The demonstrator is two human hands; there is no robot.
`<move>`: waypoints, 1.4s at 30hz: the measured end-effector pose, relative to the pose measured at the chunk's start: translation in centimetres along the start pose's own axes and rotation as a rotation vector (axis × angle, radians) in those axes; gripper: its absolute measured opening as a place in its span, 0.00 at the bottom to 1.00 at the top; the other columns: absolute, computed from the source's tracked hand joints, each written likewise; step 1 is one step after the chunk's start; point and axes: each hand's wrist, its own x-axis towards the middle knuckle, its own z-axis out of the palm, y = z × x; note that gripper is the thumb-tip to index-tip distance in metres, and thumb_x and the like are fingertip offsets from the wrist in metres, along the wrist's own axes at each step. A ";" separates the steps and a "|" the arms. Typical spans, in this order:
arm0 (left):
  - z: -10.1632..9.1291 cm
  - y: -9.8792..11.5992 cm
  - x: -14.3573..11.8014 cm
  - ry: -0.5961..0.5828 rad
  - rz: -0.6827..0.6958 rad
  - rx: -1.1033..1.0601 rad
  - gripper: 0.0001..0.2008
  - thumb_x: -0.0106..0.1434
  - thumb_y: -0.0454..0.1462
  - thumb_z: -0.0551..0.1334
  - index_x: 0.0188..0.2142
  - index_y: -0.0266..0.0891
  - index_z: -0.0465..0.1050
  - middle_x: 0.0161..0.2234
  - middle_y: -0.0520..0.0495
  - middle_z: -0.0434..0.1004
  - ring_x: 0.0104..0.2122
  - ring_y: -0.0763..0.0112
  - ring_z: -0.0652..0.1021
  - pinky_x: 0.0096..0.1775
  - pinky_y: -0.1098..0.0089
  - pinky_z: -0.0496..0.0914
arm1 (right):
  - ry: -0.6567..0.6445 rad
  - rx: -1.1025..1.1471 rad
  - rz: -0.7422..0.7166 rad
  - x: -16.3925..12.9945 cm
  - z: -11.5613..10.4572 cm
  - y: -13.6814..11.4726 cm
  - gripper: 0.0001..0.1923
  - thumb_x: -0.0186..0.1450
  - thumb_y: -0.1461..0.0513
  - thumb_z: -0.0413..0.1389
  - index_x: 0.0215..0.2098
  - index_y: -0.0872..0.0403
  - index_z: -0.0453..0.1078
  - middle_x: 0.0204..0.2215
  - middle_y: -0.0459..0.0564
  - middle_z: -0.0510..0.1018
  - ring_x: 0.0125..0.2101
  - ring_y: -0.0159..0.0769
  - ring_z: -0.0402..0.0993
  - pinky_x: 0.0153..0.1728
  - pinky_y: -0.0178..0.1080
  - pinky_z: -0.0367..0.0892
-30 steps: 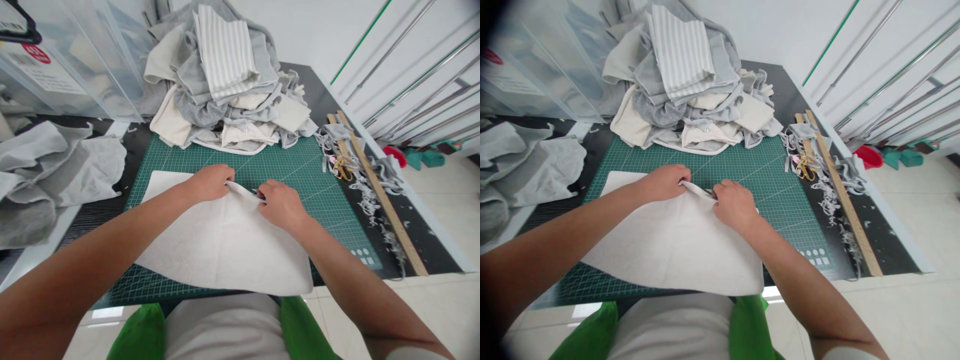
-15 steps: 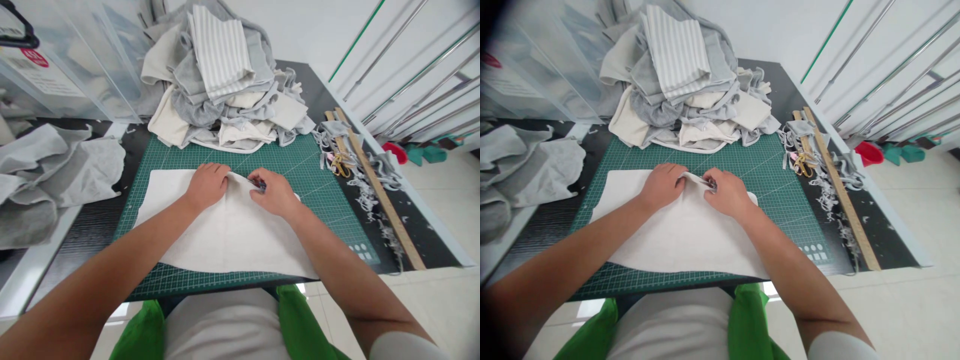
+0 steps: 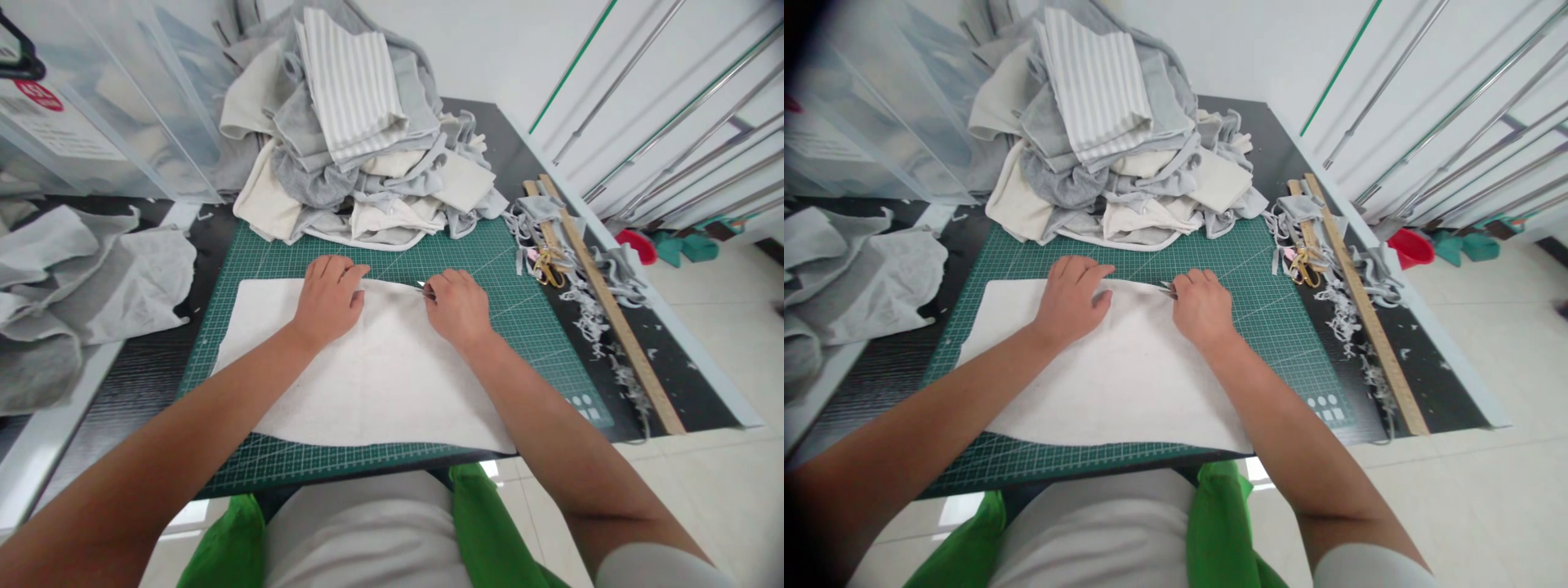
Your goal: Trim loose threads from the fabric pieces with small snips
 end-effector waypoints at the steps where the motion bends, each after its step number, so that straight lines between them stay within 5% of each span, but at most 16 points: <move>1: -0.2 0.0 0.0 0.007 0.027 0.007 0.18 0.66 0.35 0.58 0.54 0.39 0.73 0.46 0.38 0.73 0.49 0.51 0.71 0.52 0.52 0.66 | 0.005 -0.004 0.002 0.0 0.0 0.0 0.10 0.69 0.64 0.50 0.36 0.52 0.74 0.38 0.54 0.79 0.43 0.45 0.70 0.34 0.41 0.60; 5: -1.4 0.1 -0.3 -0.040 0.206 0.046 0.14 0.68 0.36 0.56 0.49 0.39 0.76 0.47 0.39 0.74 0.48 0.53 0.73 0.50 0.54 0.68 | 0.026 -0.023 0.023 0.0 0.1 0.1 0.08 0.68 0.64 0.52 0.35 0.53 0.73 0.38 0.55 0.78 0.43 0.46 0.70 0.34 0.42 0.61; 9: -1.5 0.7 -1.2 -0.249 0.328 0.006 0.16 0.72 0.39 0.55 0.55 0.38 0.74 0.56 0.37 0.72 0.57 0.51 0.71 0.57 0.53 0.67 | 0.030 -0.034 0.005 0.2 0.3 0.1 0.07 0.66 0.66 0.53 0.34 0.53 0.72 0.39 0.54 0.79 0.42 0.45 0.71 0.32 0.41 0.58; 15: -0.4 0.8 -2.2 -0.408 0.253 0.001 0.24 0.75 0.44 0.50 0.66 0.38 0.61 0.69 0.38 0.58 0.68 0.54 0.61 0.68 0.50 0.54 | 0.017 0.013 -0.029 0.1 0.5 0.0 0.03 0.65 0.62 0.55 0.34 0.52 0.72 0.34 0.50 0.81 0.38 0.42 0.73 0.31 0.41 0.56; 22: -0.5 0.6 -2.1 -0.281 0.257 -0.073 0.23 0.72 0.42 0.56 0.62 0.34 0.67 0.62 0.36 0.69 0.62 0.54 0.70 0.64 0.49 0.61 | 0.018 0.131 -0.154 -0.5 0.4 -0.5 0.05 0.62 0.64 0.55 0.36 0.52 0.72 0.34 0.50 0.80 0.38 0.41 0.72 0.36 0.40 0.59; 28: -1.0 0.9 -2.2 -0.109 0.385 -0.052 0.13 0.69 0.36 0.58 0.47 0.34 0.77 0.49 0.38 0.78 0.50 0.54 0.76 0.55 0.52 0.70 | 0.059 0.191 -0.108 -0.3 0.2 -0.2 0.08 0.61 0.67 0.54 0.36 0.53 0.74 0.36 0.52 0.81 0.39 0.41 0.72 0.37 0.40 0.61; 33: -1.1 1.1 -2.4 -0.131 0.406 -0.043 0.13 0.69 0.35 0.57 0.48 0.35 0.77 0.48 0.40 0.78 0.48 0.54 0.76 0.50 0.54 0.72 | 0.088 0.213 -0.082 -0.1 0.5 0.3 0.09 0.62 0.68 0.53 0.35 0.53 0.76 0.36 0.53 0.81 0.39 0.42 0.73 0.38 0.40 0.63; 42: -0.6 0.8 -2.3 -0.270 0.356 -0.071 0.17 0.71 0.36 0.55 0.55 0.35 0.74 0.59 0.37 0.72 0.58 0.52 0.71 0.59 0.52 0.68 | 0.093 0.326 -0.216 -0.4 1.2 0.2 0.11 0.58 0.69 0.55 0.35 0.53 0.77 0.39 0.53 0.82 0.42 0.42 0.75 0.45 0.43 0.68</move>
